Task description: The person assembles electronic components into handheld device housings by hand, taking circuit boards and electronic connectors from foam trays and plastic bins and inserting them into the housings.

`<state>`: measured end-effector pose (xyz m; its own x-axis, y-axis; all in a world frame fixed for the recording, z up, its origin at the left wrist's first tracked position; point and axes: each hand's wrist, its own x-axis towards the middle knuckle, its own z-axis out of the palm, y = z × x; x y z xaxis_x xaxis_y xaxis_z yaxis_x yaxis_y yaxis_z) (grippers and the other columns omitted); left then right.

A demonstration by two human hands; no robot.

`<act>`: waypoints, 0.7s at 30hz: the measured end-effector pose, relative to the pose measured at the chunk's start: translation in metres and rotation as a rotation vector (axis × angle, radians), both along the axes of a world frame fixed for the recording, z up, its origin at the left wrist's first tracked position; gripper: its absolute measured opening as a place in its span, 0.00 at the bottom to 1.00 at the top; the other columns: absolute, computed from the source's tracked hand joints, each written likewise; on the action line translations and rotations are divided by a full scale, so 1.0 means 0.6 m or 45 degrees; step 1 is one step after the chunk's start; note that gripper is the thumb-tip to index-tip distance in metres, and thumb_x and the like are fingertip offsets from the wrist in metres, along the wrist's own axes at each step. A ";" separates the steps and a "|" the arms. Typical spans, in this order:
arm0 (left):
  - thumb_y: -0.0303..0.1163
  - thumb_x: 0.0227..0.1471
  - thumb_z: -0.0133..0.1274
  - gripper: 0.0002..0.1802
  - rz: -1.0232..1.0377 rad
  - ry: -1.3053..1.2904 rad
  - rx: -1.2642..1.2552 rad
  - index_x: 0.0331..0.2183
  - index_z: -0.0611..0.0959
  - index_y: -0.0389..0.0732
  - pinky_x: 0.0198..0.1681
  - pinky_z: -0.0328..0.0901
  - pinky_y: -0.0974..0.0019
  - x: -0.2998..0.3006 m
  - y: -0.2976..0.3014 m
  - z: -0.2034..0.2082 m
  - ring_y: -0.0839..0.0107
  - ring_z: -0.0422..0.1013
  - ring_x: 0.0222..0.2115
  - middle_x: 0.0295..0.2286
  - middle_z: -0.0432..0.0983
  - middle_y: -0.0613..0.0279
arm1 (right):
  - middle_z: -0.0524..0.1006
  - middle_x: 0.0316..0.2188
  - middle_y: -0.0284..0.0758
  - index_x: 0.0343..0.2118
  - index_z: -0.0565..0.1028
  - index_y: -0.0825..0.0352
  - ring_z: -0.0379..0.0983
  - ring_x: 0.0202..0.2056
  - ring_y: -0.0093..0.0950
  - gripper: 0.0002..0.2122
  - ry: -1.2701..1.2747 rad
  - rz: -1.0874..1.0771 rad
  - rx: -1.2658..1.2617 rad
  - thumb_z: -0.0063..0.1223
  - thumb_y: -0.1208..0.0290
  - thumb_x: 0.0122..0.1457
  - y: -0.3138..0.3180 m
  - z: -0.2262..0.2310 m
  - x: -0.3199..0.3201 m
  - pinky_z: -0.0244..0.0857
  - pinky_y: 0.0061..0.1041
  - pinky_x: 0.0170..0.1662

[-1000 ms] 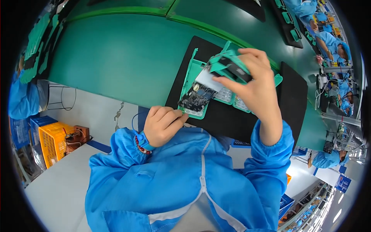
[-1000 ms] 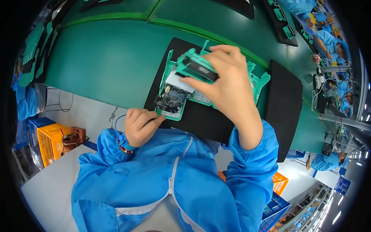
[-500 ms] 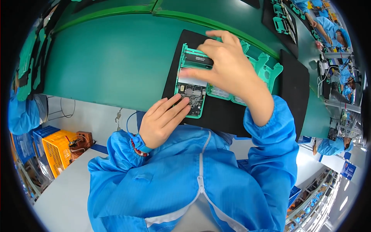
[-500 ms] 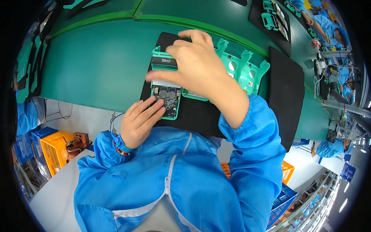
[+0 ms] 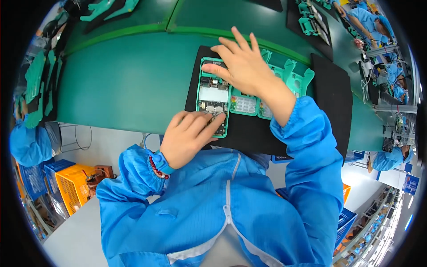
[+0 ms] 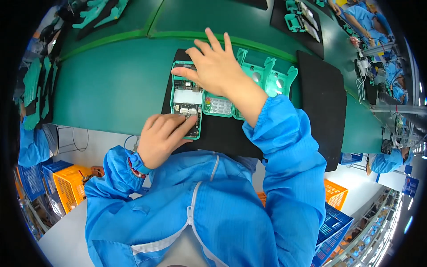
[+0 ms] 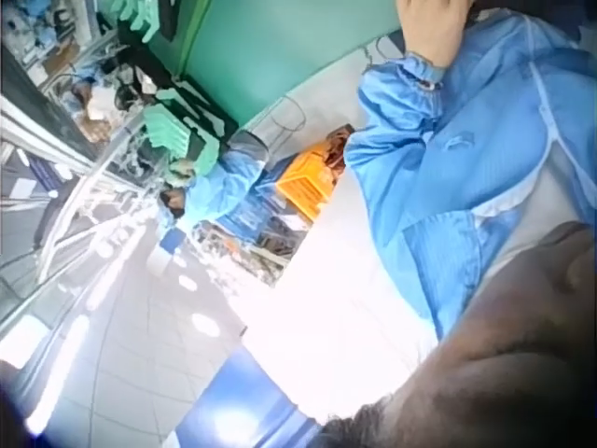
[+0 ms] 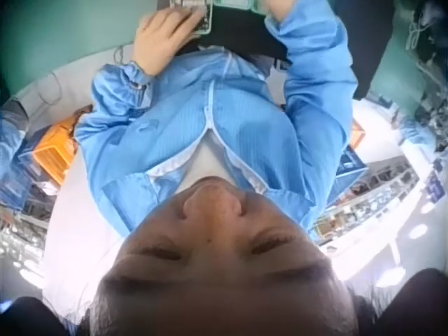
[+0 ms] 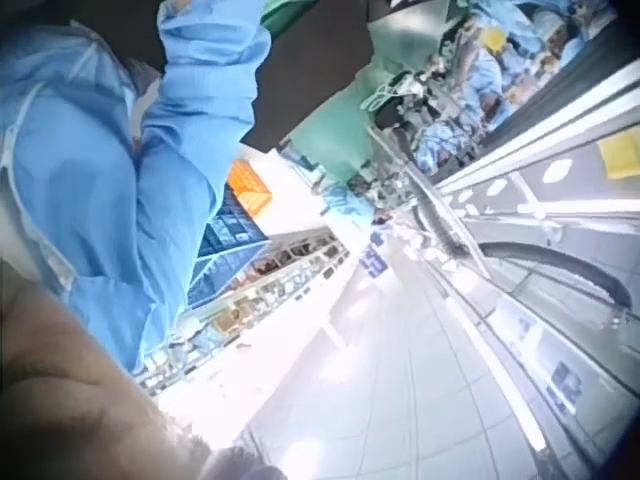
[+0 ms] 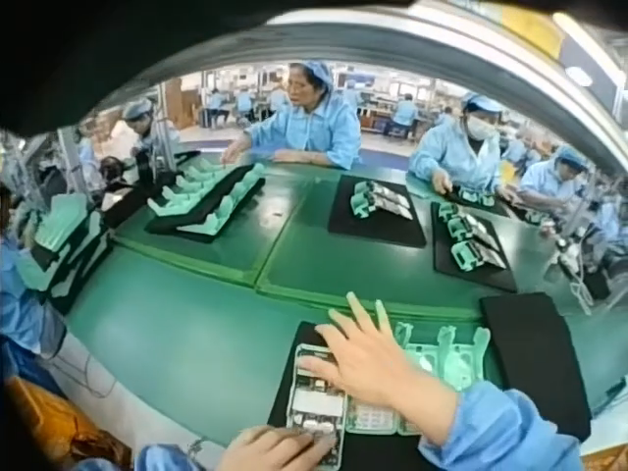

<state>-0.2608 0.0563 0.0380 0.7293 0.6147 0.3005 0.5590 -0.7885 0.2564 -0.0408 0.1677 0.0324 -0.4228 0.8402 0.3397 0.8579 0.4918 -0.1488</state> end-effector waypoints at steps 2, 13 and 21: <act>0.35 0.42 0.64 0.28 -0.007 0.028 0.325 0.49 0.81 0.43 0.46 0.67 0.62 0.000 -0.009 0.000 0.66 0.71 0.47 0.46 0.75 0.61 | 0.64 0.62 0.48 0.57 0.69 0.68 0.46 0.68 0.47 0.32 0.333 0.020 -0.208 0.44 0.42 0.63 -0.010 0.038 0.003 0.39 0.50 0.68; 0.41 0.66 0.43 0.27 0.025 -2.113 -1.562 0.61 0.64 0.41 0.57 0.65 0.48 -0.079 -0.045 0.040 0.54 0.67 0.56 0.57 0.68 0.54 | 0.66 0.59 0.42 0.62 0.59 0.71 0.63 0.60 0.32 0.43 1.564 0.091 -0.880 0.74 0.65 0.46 -0.189 0.120 -0.013 0.55 0.35 0.64; 0.53 0.65 0.38 0.34 -0.385 -2.639 -2.301 0.61 0.63 0.38 0.59 0.63 0.57 -0.016 -0.120 -0.057 0.61 0.62 0.59 0.59 0.63 0.56 | 0.75 0.42 0.41 0.54 0.66 0.71 0.71 0.46 0.40 0.35 1.349 -0.118 -0.388 0.72 0.62 0.46 -0.252 0.140 -0.057 0.65 0.38 0.49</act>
<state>-0.2704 -0.0159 0.0036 0.4864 0.8734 -0.0220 -0.8713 0.4868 0.0624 -0.0752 0.0164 0.1161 0.0289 0.9636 0.2658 0.2562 0.2499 -0.9338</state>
